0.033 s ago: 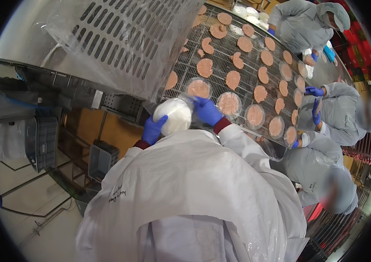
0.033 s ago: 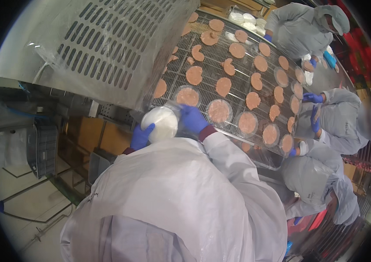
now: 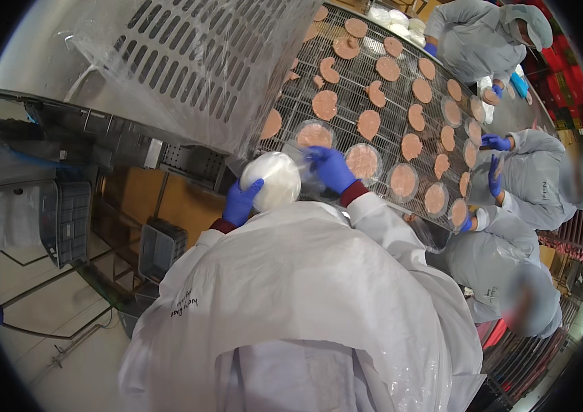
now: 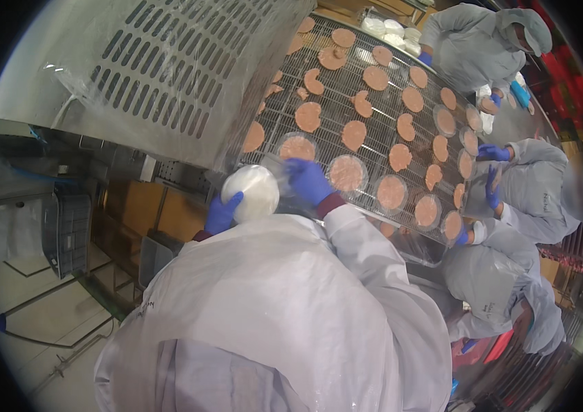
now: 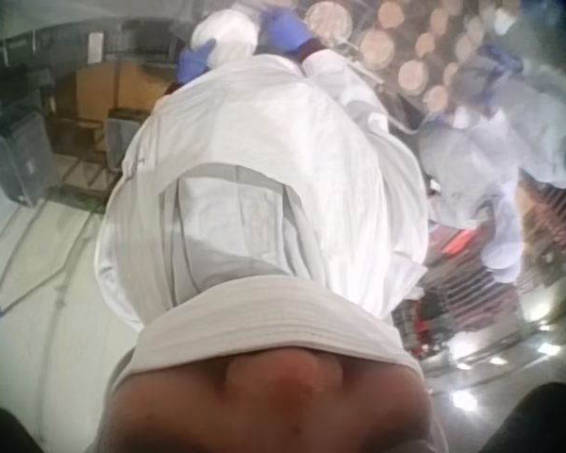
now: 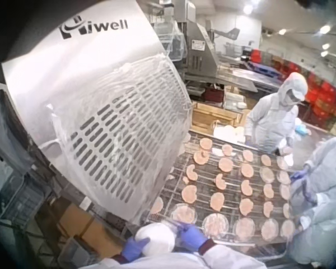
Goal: The person picks up white circular discs and places them on top of pink circular discs arranged on a metal wire rack. The person handles the discs one at a time, stacking them in rows while other workers perform similar actions nearby.
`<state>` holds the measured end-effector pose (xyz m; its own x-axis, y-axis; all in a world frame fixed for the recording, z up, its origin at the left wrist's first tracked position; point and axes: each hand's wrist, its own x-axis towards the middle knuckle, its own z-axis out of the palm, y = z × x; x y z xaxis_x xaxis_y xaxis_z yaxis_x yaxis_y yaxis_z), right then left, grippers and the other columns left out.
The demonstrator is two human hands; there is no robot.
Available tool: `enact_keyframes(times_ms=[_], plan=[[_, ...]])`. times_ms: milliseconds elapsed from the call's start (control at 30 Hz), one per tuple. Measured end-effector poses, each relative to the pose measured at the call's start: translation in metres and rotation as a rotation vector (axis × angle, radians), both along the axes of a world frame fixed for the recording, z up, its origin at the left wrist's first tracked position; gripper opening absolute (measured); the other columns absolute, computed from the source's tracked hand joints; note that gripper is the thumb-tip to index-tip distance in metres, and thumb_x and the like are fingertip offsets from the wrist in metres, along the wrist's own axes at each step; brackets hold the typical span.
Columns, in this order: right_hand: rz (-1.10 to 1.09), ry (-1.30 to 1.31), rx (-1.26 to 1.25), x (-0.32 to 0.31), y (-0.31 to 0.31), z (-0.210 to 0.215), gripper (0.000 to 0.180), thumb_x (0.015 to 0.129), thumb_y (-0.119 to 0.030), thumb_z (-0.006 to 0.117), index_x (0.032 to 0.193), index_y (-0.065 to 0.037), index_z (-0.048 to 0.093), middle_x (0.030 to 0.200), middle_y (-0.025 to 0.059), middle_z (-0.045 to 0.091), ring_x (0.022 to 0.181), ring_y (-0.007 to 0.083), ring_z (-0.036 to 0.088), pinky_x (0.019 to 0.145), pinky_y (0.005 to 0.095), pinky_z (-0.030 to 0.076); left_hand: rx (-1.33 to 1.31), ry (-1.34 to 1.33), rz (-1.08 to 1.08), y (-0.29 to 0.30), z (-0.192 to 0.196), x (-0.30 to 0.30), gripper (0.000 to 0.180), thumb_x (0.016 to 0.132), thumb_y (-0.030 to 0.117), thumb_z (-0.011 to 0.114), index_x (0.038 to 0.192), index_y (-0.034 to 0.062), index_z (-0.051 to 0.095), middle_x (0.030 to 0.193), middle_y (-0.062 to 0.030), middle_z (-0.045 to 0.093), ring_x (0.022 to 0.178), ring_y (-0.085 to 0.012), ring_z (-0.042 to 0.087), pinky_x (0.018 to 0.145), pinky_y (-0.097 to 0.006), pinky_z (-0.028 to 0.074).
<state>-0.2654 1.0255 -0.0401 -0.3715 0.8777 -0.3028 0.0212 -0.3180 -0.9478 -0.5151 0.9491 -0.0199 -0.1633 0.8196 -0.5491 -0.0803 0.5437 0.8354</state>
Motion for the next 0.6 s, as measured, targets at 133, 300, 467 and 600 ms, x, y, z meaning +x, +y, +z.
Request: enact_keyframes(times_ms=[133,300,467,600], plan=[[-0.14,-0.46,0.16,0.004,0.024,-0.015,0.018,0.082,-0.009,0.062,0.098,-0.004,0.067,0.08,0.0135,0.068,0.073,0.0227,0.065,0.068,0.0314,0.05,-0.068,-0.003,0.037,-0.006,0.005,-0.006,0.041,0.081,0.022,0.072,0.111,-0.0027,0.059,0.101,-0.0098,0.065,0.087,-0.0165,0.061,0.078,-0.032,0.05],[0.171,-0.412,0.253,-0.025,0.054,0.008,0.015,0.08,-0.014,0.061,0.092,-0.004,0.066,0.082,0.0146,0.067,0.075,0.0314,0.064,0.07,0.0357,0.05,-0.032,-0.099,0.088,-0.018,-0.024,-0.025,0.04,0.081,0.022,0.073,0.11,-0.0028,0.06,0.1,-0.0102,0.065,0.086,-0.0172,0.062,0.077,-0.031,0.05],[-0.136,-0.651,0.789,-0.063,0.098,-0.002,0.027,0.078,-0.007,0.058,0.104,-0.005,0.065,0.1,0.0157,0.065,0.094,0.0328,0.062,0.083,0.0387,0.048,0.007,-0.089,0.104,-0.02,-0.019,-0.027,0.04,0.08,0.022,0.074,0.109,-0.0026,0.061,0.098,-0.0095,0.066,0.083,-0.0168,0.062,0.075,-0.03,0.051],[0.117,-0.797,1.212,-0.065,0.048,-0.042,0.034,0.077,-0.005,0.057,0.111,-0.006,0.063,0.112,0.0159,0.062,0.104,0.0325,0.059,0.092,0.0391,0.045,-0.02,-0.062,0.099,-0.023,-0.019,-0.022,0.039,0.081,0.022,0.073,0.11,-0.0025,0.06,0.098,-0.0091,0.065,0.083,-0.0166,0.062,0.075,-0.03,0.051]])
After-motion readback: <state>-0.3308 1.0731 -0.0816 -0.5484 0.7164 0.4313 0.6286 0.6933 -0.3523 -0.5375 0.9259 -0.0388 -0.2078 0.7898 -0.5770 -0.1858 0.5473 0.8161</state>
